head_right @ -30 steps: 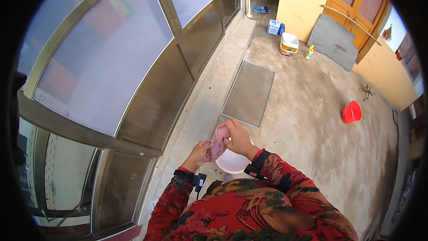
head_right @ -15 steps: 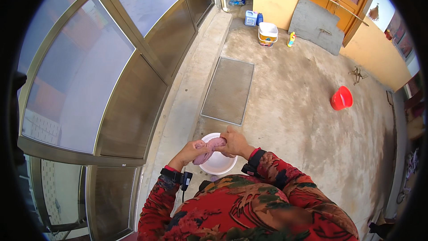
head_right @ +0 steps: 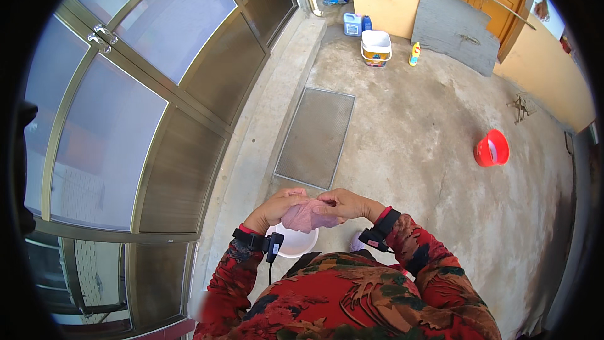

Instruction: The person wipes a metal door frame and screen door with a cloth, then washes the cloth in a basin of water, refills the basin, and resumes wiping the door frame.

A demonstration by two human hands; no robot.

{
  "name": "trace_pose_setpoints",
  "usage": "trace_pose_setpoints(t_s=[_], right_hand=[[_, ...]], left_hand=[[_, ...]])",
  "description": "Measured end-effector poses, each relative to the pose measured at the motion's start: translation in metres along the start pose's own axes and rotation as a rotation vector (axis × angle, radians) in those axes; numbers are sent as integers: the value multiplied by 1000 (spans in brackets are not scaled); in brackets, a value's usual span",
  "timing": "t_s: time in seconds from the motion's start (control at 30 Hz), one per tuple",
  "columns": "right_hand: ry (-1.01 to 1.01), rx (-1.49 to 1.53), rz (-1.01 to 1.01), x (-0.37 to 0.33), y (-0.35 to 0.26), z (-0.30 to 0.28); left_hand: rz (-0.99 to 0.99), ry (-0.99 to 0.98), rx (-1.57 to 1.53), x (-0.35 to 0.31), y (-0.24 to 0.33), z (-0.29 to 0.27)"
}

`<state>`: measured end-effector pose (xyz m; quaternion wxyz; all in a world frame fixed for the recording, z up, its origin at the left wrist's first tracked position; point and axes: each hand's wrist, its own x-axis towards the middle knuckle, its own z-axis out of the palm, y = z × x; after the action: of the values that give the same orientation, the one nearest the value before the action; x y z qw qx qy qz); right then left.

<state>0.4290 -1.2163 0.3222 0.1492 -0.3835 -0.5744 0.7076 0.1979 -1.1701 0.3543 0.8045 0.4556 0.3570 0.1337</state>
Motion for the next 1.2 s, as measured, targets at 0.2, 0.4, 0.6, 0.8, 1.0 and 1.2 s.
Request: trace_pose_setpoints(t_s=[0.2,0.4,0.6,0.8,1.0,1.2], right_hand=[[174,581,-287,-5,-23,-37],[441,232,-317,40,-18,-78],[757,-84,-285,90,-21,-140],[538,395,-313,186,-73,-239],[456,314,-317,299,-144,-337],[211,401,-148,353,-196,-368]], left_hand=[[534,-170,-794,12,22,-36],[388,-12,-756,99,0,-3],[259,87,-610,147,34,-46],[467,372,-456,204,115,-148],[516,256,-327,246,212,-256],[420,225,-356,265,270,-307]])
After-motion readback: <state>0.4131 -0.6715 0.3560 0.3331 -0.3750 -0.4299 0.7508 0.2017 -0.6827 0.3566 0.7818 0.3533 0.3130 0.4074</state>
